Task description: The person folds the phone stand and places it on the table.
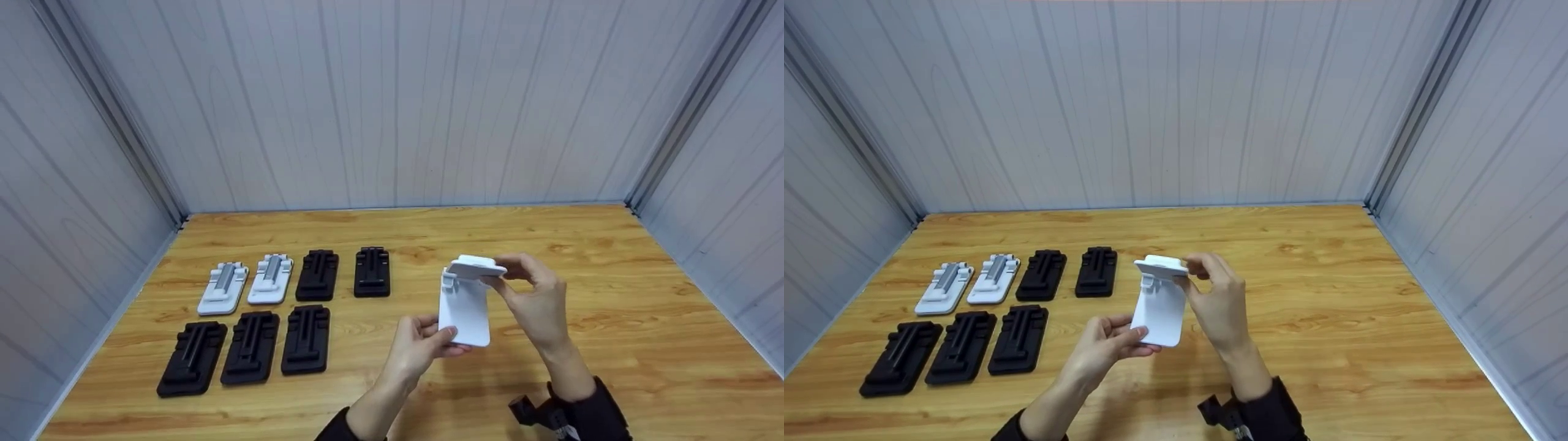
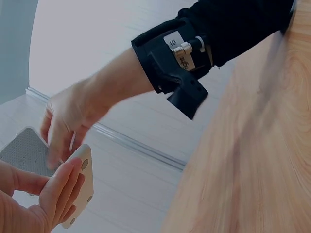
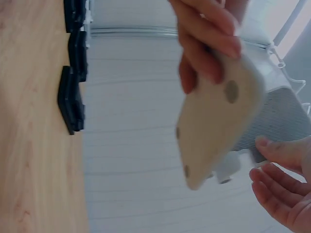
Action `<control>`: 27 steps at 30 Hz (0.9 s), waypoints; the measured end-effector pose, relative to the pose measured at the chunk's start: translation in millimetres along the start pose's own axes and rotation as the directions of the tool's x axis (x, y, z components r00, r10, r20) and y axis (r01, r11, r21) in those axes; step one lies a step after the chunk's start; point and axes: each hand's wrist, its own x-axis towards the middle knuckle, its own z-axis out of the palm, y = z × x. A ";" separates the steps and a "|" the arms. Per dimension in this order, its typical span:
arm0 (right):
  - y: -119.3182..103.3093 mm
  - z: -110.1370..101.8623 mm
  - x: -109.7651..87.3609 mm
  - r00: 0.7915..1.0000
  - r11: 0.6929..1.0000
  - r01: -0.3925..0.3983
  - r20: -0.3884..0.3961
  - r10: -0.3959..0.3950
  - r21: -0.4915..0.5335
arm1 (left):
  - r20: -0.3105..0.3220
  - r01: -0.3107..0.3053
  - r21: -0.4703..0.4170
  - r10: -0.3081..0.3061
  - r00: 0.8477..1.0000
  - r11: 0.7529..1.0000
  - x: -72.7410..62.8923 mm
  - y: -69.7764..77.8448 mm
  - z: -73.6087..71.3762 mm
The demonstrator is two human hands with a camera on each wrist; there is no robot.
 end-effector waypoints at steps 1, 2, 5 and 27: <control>-2.8 -2.2 0.5 1.000 1.000 0.010 -0.011 -0.010 0.003 | 0.000 0.000 0.005 0.000 1.000 1.000 0.4 -0.4 -0.3; -5.3 -4.2 1.1 0.999 1.000 0.022 -0.023 -0.022 0.005 | 0.001 0.000 0.008 0.000 1.000 1.000 0.9 -1.0 -0.5; -10.7 -7.9 1.9 0.996 0.997 0.070 -0.049 -0.069 0.016 | -0.001 0.002 0.012 -0.002 1.000 1.000 1.6 -2.0 -0.7; -17.0 -5.5 -2.6 0.986 0.981 0.165 -0.026 -0.163 0.100 | -0.037 0.035 0.007 -0.035 0.999 0.999 2.2 4.4 -6.5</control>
